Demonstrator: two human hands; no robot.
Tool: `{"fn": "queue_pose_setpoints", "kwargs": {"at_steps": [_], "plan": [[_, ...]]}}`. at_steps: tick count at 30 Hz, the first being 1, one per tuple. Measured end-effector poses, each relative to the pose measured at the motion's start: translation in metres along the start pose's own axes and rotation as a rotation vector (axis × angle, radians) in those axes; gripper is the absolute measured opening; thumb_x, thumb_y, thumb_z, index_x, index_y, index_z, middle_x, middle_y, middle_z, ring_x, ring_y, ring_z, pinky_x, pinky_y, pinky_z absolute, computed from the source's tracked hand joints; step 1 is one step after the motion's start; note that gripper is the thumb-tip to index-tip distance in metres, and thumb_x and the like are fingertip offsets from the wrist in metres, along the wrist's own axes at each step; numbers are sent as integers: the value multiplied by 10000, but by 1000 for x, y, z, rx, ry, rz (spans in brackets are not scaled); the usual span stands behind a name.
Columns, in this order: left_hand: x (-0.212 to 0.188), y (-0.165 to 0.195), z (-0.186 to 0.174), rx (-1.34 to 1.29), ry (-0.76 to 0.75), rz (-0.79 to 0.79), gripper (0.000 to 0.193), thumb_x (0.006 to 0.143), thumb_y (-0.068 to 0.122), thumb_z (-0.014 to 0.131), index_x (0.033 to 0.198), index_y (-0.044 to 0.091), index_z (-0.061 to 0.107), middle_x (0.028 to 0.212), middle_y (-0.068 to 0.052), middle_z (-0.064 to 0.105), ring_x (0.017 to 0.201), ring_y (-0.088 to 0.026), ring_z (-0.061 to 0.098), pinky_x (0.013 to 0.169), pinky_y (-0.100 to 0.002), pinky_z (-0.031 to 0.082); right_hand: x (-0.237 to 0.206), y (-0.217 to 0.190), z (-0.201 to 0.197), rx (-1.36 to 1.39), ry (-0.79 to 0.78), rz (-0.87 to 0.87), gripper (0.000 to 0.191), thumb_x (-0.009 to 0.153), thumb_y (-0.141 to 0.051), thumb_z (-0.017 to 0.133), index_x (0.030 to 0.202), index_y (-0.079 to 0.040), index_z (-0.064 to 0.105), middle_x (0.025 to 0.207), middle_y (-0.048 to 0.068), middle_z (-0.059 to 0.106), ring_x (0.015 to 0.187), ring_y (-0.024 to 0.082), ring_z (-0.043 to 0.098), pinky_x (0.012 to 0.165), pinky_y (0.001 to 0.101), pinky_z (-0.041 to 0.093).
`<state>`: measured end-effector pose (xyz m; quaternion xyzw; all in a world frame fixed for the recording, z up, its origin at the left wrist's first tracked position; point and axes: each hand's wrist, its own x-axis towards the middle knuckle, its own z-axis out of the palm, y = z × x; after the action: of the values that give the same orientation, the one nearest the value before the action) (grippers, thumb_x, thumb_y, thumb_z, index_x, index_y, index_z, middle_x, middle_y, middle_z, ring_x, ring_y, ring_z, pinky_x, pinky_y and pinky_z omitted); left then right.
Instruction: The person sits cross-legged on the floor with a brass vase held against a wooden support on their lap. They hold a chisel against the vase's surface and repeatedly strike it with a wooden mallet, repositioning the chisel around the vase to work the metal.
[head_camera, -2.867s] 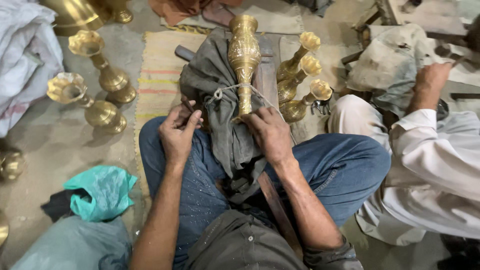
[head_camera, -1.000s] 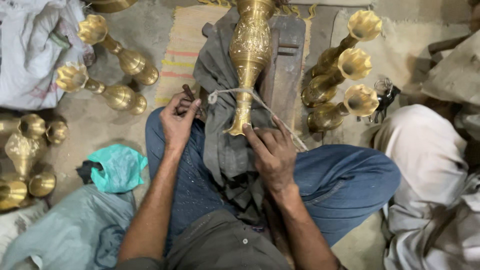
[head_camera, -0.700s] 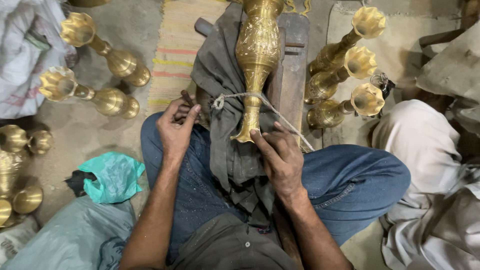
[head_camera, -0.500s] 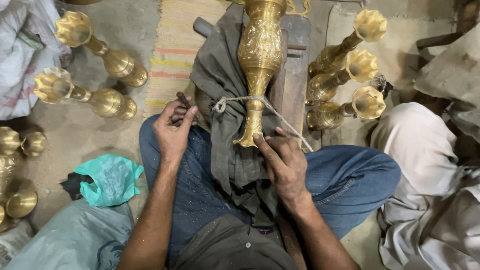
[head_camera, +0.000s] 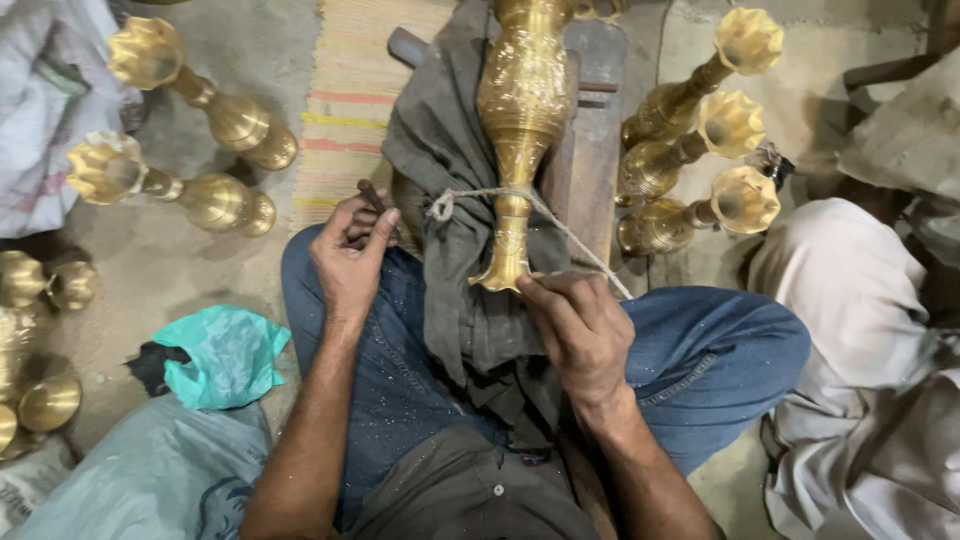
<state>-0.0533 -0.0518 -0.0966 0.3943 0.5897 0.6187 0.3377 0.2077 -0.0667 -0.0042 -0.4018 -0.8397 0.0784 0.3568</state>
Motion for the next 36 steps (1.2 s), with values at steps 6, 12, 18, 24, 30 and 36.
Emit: {"fn": "queue_pose_setpoints", "kwargs": {"at_steps": [6, 12, 18, 24, 30, 36], "plan": [[-4, 4, 0, -18, 13, -2, 296, 978, 71, 771, 1258, 7, 700, 896, -16, 718, 816, -79, 690, 702, -251, 630, -14, 11, 16, 226, 147, 95, 207, 883, 22, 822, 1047, -33, 708, 1044, 68, 737, 987, 216, 742, 1097, 400, 592], [-1, 9, 2, 17, -6, 26, 284, 995, 58, 768, 1262, -3, 696, 885, -21, 698, 812, -85, 682, 707, -255, 622, -12, 3, 18, 179, 154, 92, 268, 875, 48, 801, 1081, -49, 659, 1077, 79, 732, 1048, 268, 726, 1204, 506, 474], [-12, 43, 8, -20, 25, 124, 262, 1019, 32, 746, 1263, -32, 675, 975, -64, 763, 880, -115, 743, 762, -262, 632, -57, -18, -28, -60, -248, 337, 344, 928, -185, 793, 1156, -11, 603, 1028, 166, 723, 917, 362, 693, 802, 483, 546], [2, 92, 45, -93, -377, 208, 390, 1028, 99, 745, 1378, -15, 614, 1244, -78, 750, 1048, -164, 779, 928, -305, 667, -105, -7, -42, -217, -1039, 595, 655, 809, -475, 756, 1275, -58, 559, 981, 174, 727, 892, 370, 714, 767, 479, 568], [30, 108, 78, 288, -529, 458, 384, 988, 241, 792, 1297, 49, 671, 1086, -109, 793, 936, -169, 795, 793, -329, 659, -127, 1, -37, -127, -1186, 494, 692, 735, -333, 831, 1287, -33, 543, 1106, 176, 703, 963, 385, 692, 804, 486, 560], [37, 108, 81, 376, -566, 396, 354, 982, 255, 779, 1262, 67, 671, 946, -93, 791, 868, -178, 798, 733, -332, 655, -130, 11, -34, 135, -1220, 227, 641, 752, -247, 828, 1278, -7, 553, 1381, 254, 558, 1184, 435, 615, 957, 458, 526]]}}
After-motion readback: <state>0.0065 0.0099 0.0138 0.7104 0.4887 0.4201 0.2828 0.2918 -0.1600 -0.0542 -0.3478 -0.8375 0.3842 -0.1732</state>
